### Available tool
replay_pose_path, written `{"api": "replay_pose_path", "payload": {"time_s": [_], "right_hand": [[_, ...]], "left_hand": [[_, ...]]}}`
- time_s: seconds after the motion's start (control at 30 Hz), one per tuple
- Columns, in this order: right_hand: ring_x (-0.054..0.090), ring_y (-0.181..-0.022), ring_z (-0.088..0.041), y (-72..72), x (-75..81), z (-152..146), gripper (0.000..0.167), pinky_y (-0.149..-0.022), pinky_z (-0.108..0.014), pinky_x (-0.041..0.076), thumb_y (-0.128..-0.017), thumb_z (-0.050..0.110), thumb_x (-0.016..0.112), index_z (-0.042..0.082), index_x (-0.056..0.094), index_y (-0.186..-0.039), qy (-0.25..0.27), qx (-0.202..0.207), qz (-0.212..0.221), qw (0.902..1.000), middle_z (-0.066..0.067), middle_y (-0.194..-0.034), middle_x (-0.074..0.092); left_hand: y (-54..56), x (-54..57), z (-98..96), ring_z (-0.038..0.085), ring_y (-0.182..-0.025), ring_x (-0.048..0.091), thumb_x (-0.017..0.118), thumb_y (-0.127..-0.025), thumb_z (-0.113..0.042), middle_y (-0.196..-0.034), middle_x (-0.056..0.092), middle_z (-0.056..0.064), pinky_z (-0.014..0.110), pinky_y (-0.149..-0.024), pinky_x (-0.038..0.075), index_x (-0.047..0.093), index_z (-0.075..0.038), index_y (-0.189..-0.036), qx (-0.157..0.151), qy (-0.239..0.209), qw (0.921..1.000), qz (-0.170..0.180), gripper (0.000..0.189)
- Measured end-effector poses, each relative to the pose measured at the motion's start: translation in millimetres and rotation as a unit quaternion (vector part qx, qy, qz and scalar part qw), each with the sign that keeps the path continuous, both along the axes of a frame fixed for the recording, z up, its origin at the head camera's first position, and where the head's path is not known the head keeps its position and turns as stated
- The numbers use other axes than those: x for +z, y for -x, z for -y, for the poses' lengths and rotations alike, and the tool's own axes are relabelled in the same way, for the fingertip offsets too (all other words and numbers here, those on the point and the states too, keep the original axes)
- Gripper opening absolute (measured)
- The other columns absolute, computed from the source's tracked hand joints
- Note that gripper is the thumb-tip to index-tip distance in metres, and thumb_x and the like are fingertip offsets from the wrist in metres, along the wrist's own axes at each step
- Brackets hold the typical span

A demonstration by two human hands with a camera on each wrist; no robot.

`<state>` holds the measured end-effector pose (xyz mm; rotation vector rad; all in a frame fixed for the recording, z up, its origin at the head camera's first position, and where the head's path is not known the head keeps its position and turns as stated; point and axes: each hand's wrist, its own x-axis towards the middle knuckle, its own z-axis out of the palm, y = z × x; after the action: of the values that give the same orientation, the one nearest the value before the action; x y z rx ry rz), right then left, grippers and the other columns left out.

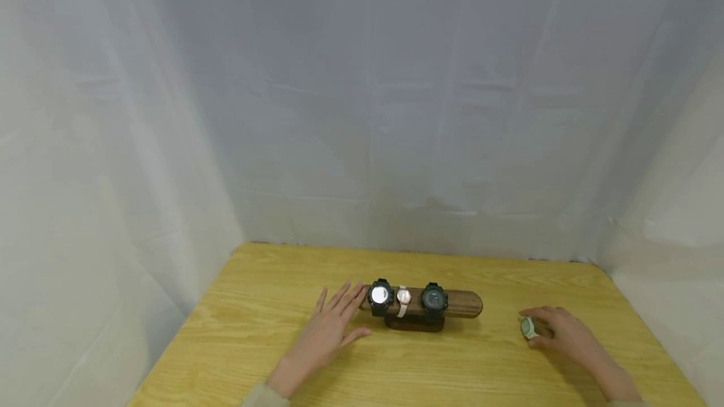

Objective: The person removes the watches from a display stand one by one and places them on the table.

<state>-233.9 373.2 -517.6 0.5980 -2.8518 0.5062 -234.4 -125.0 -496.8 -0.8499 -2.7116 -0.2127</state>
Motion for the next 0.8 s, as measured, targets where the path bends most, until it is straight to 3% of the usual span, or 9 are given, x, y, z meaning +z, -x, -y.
{"api": "replay_pose_path", "payload": {"time_s": [0.3,0.57,0.8], "right_hand": [[0.064,-0.102,-0.043,1.3,-0.1,0.7,0.061,-0.080,-0.060,0.056,-0.071,0.035,0.088,0.009,0.071,-0.123,-0.006,-0.005,0.025,0.9996,-0.016,-0.117,0.071],[0.064,-0.103,-0.043,-0.3,0.9,2.0,0.060,-0.080,-0.060,0.057,-0.071,0.033,0.088,0.009,0.070,-0.123,-0.006,-0.012,0.020,0.9997,-0.016,-0.116,0.071],[0.063,-0.104,-0.044,-3.7,1.5,2.6,0.063,-0.080,-0.060,0.057,-0.070,0.032,0.089,0.009,0.069,-0.125,0.004,-0.012,0.009,0.9999,-0.018,-0.119,0.069]], "left_hand": [[0.1,-0.4,0.3,0.030,-0.152,0.026,0.036,-0.101,-0.064,-0.164,0.032,0.007,0.062,-0.121,0.014,0.036,-0.009,-0.157,-0.003,-0.004,1.0000,-0.003,0.079],[1.6,-1.6,-1.4,0.031,-0.152,0.026,0.059,-0.098,-0.051,-0.163,0.034,0.008,0.063,-0.121,0.015,0.036,-0.008,-0.157,-0.005,-0.014,0.9999,-0.003,0.076],[0.7,0.0,-2.2,0.031,-0.152,0.026,0.060,-0.097,-0.050,-0.163,0.034,0.008,0.063,-0.121,0.014,0.036,-0.008,-0.157,-0.002,-0.017,0.9999,0.002,0.076]]}}
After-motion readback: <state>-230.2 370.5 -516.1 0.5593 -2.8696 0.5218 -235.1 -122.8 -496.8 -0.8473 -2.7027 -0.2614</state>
